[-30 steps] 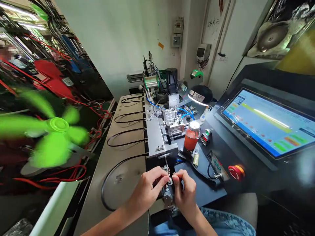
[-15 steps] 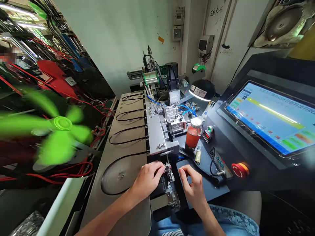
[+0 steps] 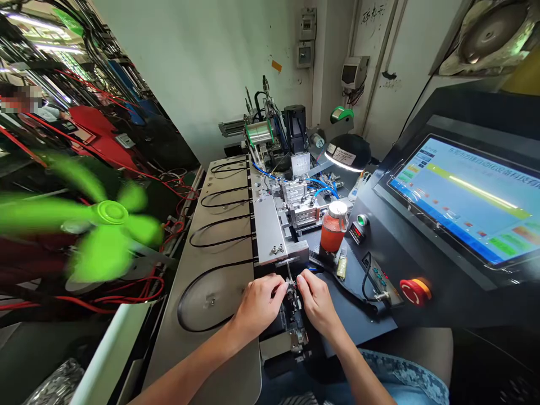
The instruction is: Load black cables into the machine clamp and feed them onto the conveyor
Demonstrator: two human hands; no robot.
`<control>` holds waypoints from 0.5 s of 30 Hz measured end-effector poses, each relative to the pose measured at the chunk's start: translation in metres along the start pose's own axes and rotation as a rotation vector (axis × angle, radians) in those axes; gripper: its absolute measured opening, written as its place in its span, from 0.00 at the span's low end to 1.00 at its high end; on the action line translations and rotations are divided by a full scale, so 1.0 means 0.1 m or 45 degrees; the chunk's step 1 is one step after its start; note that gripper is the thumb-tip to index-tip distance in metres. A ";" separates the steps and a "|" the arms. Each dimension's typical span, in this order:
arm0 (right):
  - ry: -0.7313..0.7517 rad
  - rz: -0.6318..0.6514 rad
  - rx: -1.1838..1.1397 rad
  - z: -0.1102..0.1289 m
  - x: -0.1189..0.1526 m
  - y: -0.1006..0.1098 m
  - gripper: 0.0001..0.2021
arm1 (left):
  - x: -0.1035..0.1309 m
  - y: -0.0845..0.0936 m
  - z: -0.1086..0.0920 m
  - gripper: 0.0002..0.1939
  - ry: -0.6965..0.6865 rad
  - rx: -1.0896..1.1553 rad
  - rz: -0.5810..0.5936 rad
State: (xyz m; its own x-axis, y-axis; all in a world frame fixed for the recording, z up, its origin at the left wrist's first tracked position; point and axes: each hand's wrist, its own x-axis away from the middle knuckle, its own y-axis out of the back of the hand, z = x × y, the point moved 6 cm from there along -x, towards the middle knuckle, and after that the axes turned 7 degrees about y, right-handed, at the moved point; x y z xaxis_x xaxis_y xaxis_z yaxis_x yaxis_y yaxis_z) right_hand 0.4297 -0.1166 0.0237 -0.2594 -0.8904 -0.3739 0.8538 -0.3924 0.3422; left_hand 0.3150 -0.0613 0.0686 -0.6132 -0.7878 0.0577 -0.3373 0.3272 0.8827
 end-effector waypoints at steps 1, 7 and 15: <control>0.018 0.009 -0.003 0.01 -0.02 -0.02 0.15 | 0.00 0.00 0.00 0.15 -0.004 -0.007 -0.008; 0.068 -0.046 -0.135 0.03 -0.03 -0.08 0.14 | 0.03 0.01 -0.01 0.14 -0.101 -0.099 -0.106; 0.002 -0.123 -0.277 -0.05 0.00 -0.13 0.15 | 0.23 0.10 -0.11 0.16 -0.559 -0.280 -0.382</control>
State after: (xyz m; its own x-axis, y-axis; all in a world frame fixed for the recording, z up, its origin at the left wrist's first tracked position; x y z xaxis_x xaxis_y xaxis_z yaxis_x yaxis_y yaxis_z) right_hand 0.4204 -0.1105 0.0145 -0.3442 -0.8508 -0.3970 0.9022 -0.4167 0.1109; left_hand 0.3051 -0.0819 0.0841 -0.7684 -0.5237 -0.3679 -0.4146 -0.0306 0.9095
